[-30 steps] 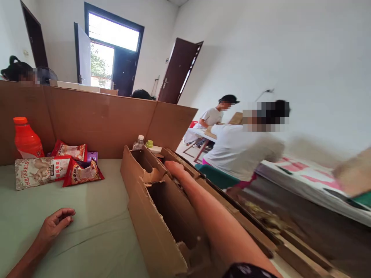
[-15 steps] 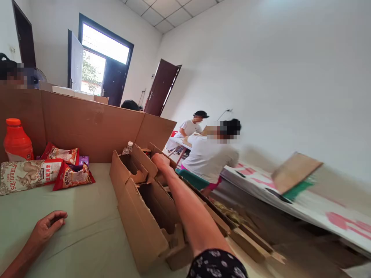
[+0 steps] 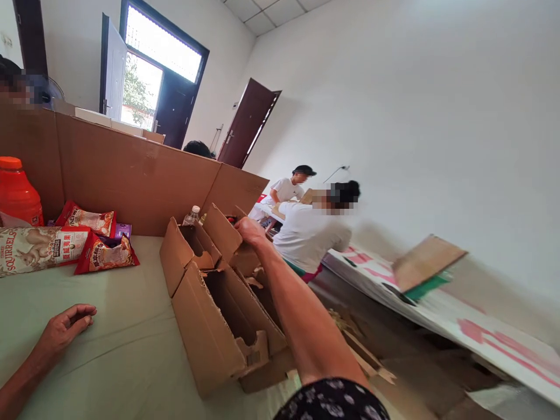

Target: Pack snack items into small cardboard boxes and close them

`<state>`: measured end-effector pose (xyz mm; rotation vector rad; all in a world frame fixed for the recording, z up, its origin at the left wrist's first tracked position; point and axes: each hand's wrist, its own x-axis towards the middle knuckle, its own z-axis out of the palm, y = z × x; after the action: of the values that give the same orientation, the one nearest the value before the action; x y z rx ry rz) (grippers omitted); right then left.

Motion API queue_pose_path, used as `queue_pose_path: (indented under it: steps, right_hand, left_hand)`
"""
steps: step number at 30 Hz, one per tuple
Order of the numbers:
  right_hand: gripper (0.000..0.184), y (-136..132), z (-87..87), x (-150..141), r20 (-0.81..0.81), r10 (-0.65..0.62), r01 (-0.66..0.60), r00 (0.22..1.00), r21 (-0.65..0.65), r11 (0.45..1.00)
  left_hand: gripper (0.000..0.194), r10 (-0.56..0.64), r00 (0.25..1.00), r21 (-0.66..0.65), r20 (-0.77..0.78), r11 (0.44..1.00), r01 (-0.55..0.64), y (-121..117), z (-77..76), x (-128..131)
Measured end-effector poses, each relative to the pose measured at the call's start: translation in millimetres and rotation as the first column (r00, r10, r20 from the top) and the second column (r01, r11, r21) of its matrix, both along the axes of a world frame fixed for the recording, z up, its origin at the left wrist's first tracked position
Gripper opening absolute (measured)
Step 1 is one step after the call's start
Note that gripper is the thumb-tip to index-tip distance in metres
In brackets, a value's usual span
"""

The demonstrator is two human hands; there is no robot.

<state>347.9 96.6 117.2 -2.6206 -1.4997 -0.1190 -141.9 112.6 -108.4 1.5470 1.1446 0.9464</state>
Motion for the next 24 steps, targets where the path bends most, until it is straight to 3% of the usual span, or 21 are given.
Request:
queue_pose_path:
  steps: [5, 15, 20, 24]
  right_hand:
    - [0.028, -7, 4.5, 2, -0.002, -0.024, 0.024, 1.0, -0.043, 0.999]
    - [0.024, -7, 8.5, -16, 0.07, -0.037, 0.037, 0.997, 0.006, 0.999]
    - [0.014, -9, 17.4, -29, 0.151, -0.059, 0.047, 0.987, 0.082, 0.996]
    - [0.029, -21, 38.7, -40, 0.233, -0.06, 0.006, 0.971, 0.226, 0.974]
  left_hand:
    - [0.043, -0.004, 1.0, 0.0, -0.009, 1.0, 0.004, -4, 5.3, 0]
    - [0.043, -0.01, 1.0, 0.009, -0.005, 1.0, 0.01, -5, 8.6, 0]
    - [0.043, -0.029, 1.0, 0.02, 0.011, 0.999, 0.029, -3, 3.5, -1]
    - [0.041, -0.072, 0.997, 0.031, 0.007, 0.997, 0.072, -1, -4.5, -3]
